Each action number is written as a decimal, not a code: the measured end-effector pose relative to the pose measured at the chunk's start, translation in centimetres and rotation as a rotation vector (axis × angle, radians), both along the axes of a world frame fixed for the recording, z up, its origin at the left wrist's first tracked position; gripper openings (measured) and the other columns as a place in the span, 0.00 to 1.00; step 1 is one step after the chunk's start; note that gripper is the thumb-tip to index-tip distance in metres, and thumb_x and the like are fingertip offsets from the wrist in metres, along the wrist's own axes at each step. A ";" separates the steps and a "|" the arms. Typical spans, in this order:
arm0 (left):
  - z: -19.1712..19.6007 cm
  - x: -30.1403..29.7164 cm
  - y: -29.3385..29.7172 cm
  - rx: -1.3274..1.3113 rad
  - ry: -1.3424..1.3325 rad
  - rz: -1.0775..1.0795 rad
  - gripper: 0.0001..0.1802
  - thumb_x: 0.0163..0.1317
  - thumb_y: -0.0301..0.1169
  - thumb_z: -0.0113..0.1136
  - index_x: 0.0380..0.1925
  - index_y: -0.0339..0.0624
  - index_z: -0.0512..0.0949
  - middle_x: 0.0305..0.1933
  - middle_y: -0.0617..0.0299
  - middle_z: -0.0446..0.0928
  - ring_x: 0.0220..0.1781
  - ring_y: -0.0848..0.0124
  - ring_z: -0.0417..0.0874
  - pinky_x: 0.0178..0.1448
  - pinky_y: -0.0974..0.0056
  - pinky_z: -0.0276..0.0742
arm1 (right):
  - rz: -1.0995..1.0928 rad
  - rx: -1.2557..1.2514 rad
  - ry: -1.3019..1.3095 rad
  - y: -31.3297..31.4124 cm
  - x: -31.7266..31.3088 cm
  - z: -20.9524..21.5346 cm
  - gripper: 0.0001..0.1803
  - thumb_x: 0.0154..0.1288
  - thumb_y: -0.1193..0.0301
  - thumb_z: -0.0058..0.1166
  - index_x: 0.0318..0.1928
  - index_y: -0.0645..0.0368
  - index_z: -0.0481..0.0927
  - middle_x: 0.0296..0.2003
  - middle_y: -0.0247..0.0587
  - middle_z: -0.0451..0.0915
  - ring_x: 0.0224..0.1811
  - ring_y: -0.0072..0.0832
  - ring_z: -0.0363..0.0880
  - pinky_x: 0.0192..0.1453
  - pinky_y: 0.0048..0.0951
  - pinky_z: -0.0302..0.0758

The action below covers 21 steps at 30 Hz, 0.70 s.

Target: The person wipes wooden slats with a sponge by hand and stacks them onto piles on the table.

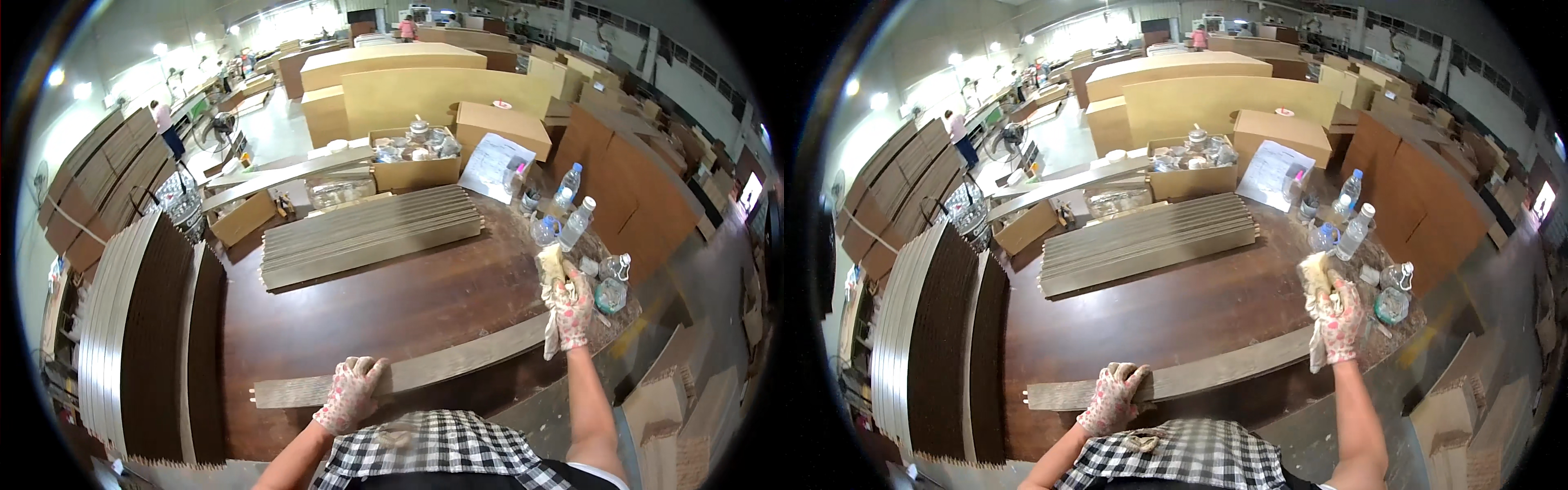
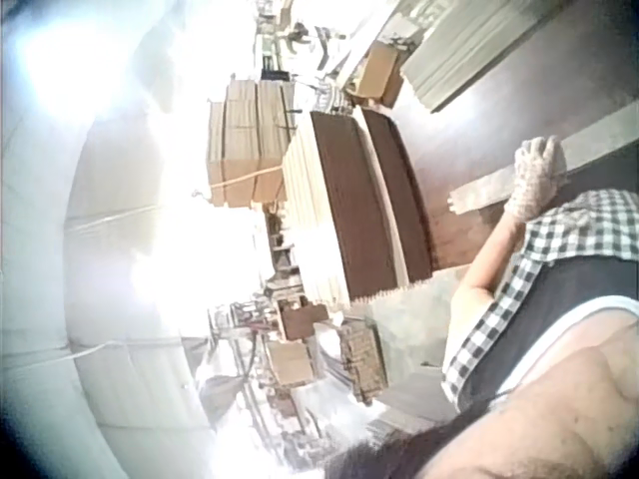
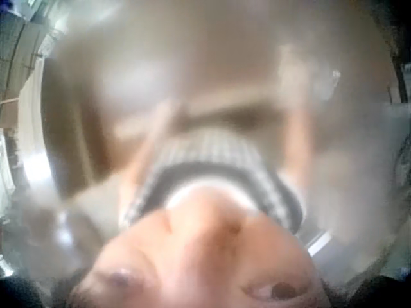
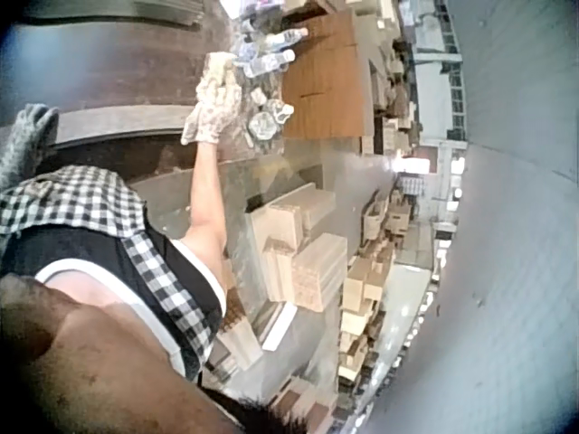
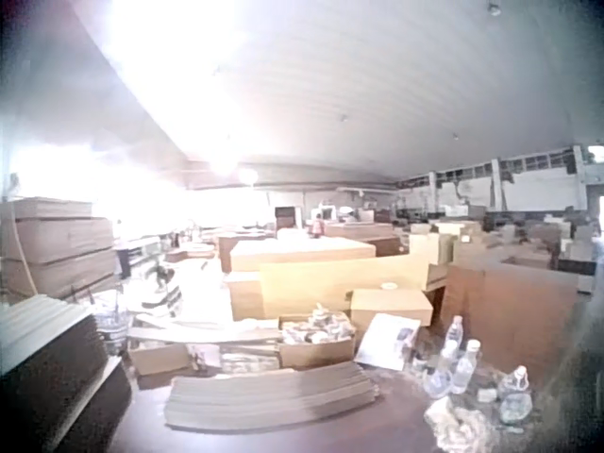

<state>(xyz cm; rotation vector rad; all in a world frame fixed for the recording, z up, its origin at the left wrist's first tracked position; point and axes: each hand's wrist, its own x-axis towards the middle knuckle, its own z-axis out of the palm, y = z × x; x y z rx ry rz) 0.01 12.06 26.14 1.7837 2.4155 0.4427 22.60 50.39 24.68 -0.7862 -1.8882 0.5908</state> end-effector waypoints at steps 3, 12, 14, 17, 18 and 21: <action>0.6 -0.6 -1.9 0.094 0.000 0.099 0.42 0.36 0.26 0.68 0.60 0.41 0.70 0.55 0.48 0.71 0.57 0.49 0.70 0.60 0.48 0.68 | 0.183 0.103 -0.010 -5.5 -2.7 4.1 0.22 0.67 0.69 0.59 0.59 0.67 0.76 0.53 0.45 0.80 0.55 0.34 0.77 0.64 0.35 0.71; -0.1 -6.1 -15.6 0.301 0.238 0.797 0.36 0.44 0.37 0.76 0.55 0.40 0.75 0.49 0.48 0.74 0.51 0.49 0.74 0.54 0.49 0.71 | 0.558 -0.574 0.430 -10.7 -6.2 2.5 0.24 0.69 0.78 0.56 0.63 0.67 0.71 0.53 0.47 0.78 0.49 0.31 0.81 0.50 0.29 0.83; -0.9 -8.0 -19.6 0.226 0.296 0.993 0.36 0.43 0.39 0.77 0.56 0.44 0.76 0.49 0.49 0.74 0.51 0.50 0.74 0.55 0.49 0.73 | 0.589 -0.576 0.464 -12.3 -8.1 2.1 0.22 0.71 0.77 0.53 0.64 0.67 0.70 0.48 0.44 0.80 0.41 0.25 0.81 0.43 0.24 0.81; -1.6 -10.9 -24.7 0.082 0.347 1.239 0.34 0.48 0.42 0.75 0.56 0.45 0.76 0.51 0.49 0.74 0.54 0.50 0.75 0.57 0.49 0.74 | 0.710 -0.634 0.414 -13.0 -9.4 0.9 0.23 0.70 0.78 0.55 0.63 0.70 0.70 0.54 0.47 0.77 0.48 0.30 0.81 0.51 0.30 0.83; -1.5 -11.8 -25.6 0.049 0.356 1.309 0.33 0.50 0.43 0.74 0.57 0.45 0.76 0.51 0.49 0.75 0.54 0.50 0.75 0.57 0.49 0.74 | 0.715 -0.635 0.417 -13.1 -9.9 0.5 0.23 0.70 0.78 0.55 0.63 0.70 0.70 0.54 0.47 0.77 0.48 0.30 0.81 0.51 0.30 0.83; -1.5 -15.0 -27.0 -0.050 0.344 1.414 0.33 0.54 0.48 0.71 0.57 0.46 0.77 0.53 0.50 0.74 0.55 0.51 0.75 0.57 0.49 0.75 | 0.748 -0.572 0.445 -13.5 -11.3 -0.9 0.23 0.69 0.78 0.56 0.63 0.70 0.71 0.56 0.47 0.77 0.51 0.31 0.81 0.53 0.31 0.83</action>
